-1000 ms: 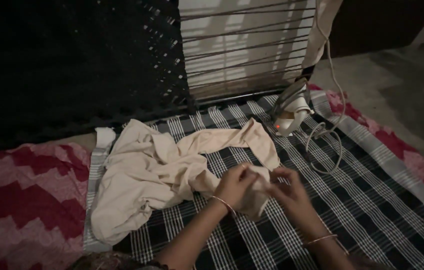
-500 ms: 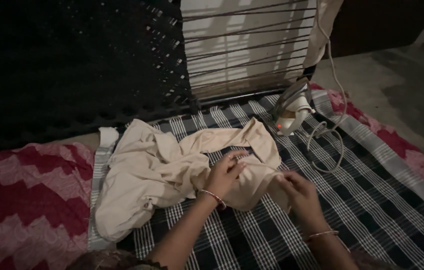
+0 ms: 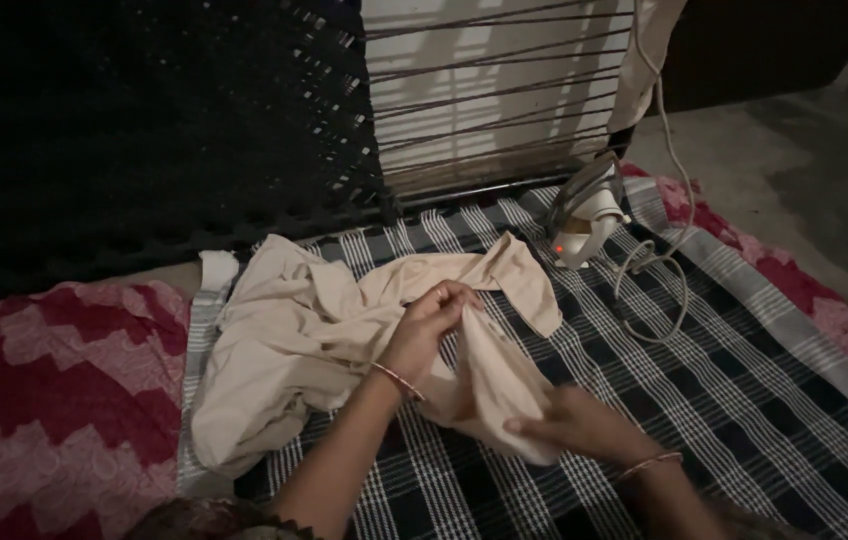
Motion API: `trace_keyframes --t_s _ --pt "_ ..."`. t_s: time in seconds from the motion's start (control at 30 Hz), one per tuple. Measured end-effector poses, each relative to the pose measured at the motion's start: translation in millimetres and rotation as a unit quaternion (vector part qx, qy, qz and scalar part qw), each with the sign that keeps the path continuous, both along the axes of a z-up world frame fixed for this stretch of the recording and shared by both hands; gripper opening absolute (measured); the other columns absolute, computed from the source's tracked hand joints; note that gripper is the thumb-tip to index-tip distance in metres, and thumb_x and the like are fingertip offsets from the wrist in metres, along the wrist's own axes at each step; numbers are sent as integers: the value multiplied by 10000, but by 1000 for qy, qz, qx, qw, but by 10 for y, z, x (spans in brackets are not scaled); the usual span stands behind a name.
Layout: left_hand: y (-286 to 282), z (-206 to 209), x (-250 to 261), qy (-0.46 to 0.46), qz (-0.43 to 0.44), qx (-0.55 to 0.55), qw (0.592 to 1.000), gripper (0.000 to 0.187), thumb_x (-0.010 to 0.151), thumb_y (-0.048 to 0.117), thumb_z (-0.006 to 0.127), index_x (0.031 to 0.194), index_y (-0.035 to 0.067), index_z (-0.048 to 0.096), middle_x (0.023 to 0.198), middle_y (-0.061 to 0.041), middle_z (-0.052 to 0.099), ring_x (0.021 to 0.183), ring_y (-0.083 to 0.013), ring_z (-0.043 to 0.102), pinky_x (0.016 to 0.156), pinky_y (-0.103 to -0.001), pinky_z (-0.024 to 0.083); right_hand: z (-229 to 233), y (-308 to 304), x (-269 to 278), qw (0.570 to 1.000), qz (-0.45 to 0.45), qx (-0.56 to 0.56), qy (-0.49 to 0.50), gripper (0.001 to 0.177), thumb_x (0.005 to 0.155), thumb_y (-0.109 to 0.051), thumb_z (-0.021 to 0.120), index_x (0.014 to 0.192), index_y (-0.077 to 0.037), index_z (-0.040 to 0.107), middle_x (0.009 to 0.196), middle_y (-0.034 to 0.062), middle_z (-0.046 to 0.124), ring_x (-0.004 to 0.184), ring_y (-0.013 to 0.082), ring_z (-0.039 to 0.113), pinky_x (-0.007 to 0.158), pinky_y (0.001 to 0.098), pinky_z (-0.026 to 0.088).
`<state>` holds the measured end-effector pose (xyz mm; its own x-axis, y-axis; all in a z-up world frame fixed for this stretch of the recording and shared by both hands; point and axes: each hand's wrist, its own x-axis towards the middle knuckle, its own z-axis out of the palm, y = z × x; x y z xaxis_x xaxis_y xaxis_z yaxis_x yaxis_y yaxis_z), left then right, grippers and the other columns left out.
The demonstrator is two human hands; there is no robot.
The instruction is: Plugging in an iron and spreading out a pair of pants on a bed to prepare for ironing.
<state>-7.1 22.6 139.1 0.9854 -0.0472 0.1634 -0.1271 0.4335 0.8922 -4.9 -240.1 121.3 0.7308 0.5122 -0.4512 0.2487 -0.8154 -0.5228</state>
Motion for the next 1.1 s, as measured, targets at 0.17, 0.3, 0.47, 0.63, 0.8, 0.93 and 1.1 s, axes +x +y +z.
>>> trace_keyframes --t_s 0.17,0.3,0.47,0.63,0.8,0.93,1.1 --pt "99 16 -96 -187 -6 327 926 158 1072 193 564 1115 73 658 1053 -33 667 1040 -166 609 977 -311 491 138 -120 72 982 0 158 -105 779 802 -343 796 1498 -142 510 1181 157 750 1042 270 765 867 374 622" --pt "-86 189 -309 -95 -14 604 791 231 1020 267 548 1141 144 702 1044 -96 677 1030 -242 607 930 -397 473 -2 -376 298 961 -12 27 -275 418 811 -314 813 1174 -123 732 1189 103 755 1094 256 731 966 366 577" --pt "-515 -58 -525 -171 -203 493 829 262 1059 238 468 1201 78 619 1214 -87 639 1147 -278 619 997 -418 494 -401 -494 522 978 -14 9 -208 491 799 -302 809 1239 -121 688 1235 100 742 1139 246 718 999 360 567" --pt "-715 218 -714 -245 -202 598 736 253 1069 208 439 1094 88 661 1178 -84 660 1121 -296 651 948 -447 524 -704 -673 670 992 -26 -15 -123 592 783 -285 803 1323 -117 630 1293 96 724 1198 234 701 1042 353 555" --pt "-553 295 -709 -120 -137 755 630 235 1017 198 521 1205 124 642 1073 -111 714 1047 -321 700 902 -481 545 -254 -702 479 981 -40 154 113 769 793 -301 805 1462 -81 498 1446 116 634 1338 248 602 1114 390 469" --pt "-494 -174 -630 -169 -99 740 644 350 953 409 648 1084 89 698 1098 -122 668 1051 -339 647 903 -493 501 2 -649 341 978 -149 89 114 789 869 -378 789 1492 -18 466 1434 178 607 1321 274 615 1101 425 491" --pt "-718 -576 -681 -363 -88 716 589 290 866 352 667 807 86 766 1104 -39 695 1118 -266 629 839 -445 518 -208 -645 463 925 -275 248 84 524 919 -305 597 1365 -37 663 1310 252 756 1132 353 725 962 442 568"
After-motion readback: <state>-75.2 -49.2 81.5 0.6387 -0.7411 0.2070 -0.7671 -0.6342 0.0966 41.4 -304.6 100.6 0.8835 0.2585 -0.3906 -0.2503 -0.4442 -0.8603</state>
